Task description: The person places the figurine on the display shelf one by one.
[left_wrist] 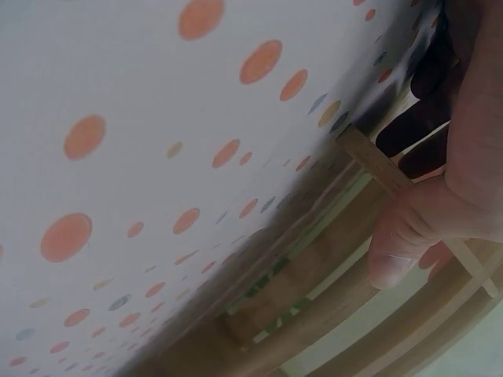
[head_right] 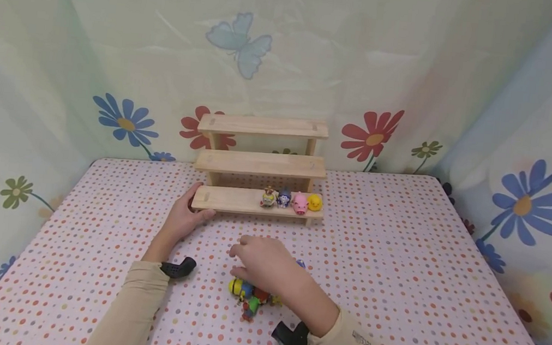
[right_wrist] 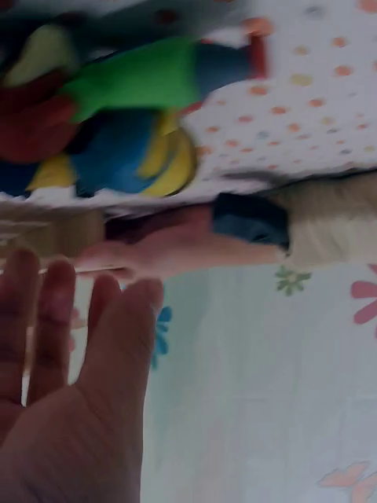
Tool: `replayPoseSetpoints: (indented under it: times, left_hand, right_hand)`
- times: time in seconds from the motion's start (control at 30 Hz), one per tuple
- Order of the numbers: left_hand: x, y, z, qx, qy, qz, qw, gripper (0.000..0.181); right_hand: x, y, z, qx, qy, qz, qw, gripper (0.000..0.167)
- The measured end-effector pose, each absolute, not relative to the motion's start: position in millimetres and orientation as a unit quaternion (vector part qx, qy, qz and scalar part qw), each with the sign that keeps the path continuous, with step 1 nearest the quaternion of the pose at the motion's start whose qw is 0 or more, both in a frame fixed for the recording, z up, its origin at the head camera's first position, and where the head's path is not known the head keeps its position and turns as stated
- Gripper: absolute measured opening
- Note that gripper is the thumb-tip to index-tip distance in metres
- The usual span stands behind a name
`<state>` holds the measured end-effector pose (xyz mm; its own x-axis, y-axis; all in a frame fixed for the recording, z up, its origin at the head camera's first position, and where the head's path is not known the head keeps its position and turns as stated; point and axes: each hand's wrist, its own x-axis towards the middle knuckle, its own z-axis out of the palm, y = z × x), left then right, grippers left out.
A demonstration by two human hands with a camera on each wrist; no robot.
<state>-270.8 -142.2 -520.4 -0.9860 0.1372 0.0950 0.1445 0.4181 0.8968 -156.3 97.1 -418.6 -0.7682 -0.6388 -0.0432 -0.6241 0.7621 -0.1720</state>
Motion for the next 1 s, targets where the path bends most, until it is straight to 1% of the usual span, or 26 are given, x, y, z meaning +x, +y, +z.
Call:
replayPoseSetpoints:
  times: [0.07, 0.17, 0.3, 0.43, 0.53, 0.73, 0.8, 0.87, 1.0]
  left_hand:
    - [-271, -142, -520, -0.084, -0.842, -0.533, 0.005, 0.095]
    - [-272, -142, -521, -0.083, -0.845, -0.529, 0.007, 0.095]
    - [-273, -142, -521, -0.084, -0.847, -0.525, 0.008, 0.094]
    - [-273, -142, -521, -0.087, -0.844, -0.529, 0.007, 0.094]
    - [-272, -142, -520, -0.087, -0.843, -0.531, 0.006, 0.094]
    - [-271, -143, -521, -0.082, -0.845, -0.529, 0.008, 0.095]
    - [-272, -143, -521, -0.083, -0.847, -0.526, 0.010, 0.095]
    - [-272, -143, -522, -0.082, -0.847, -0.525, 0.010, 0.096]
    - [-273, -143, -522, -0.081, -0.847, -0.525, 0.009, 0.097]
  right_hand:
    - [-151, 91, -423, -0.346, 0.933, -0.067, 0.075, 0.029]
    - [-146, 87, -428, -0.354, 0.929, -0.055, 0.088, 0.032]
    - [-142, 83, -432, -0.361, 0.928, -0.042, 0.084, 0.034]
    - [-140, 80, -436, -0.371, 0.926, -0.021, 0.071, 0.033]
    - [-139, 79, -437, -0.372, 0.926, -0.013, 0.067, 0.030]
    - [-137, 77, -438, -0.374, 0.925, -0.015, 0.063, 0.013]
    - [-137, 77, -438, -0.376, 0.924, -0.016, 0.065, 0.011]
    - [-138, 78, -437, -0.376, 0.923, -0.019, 0.072, 0.011]
    - [-143, 81, -434, -0.367, 0.922, -0.060, 0.104, 0.010]
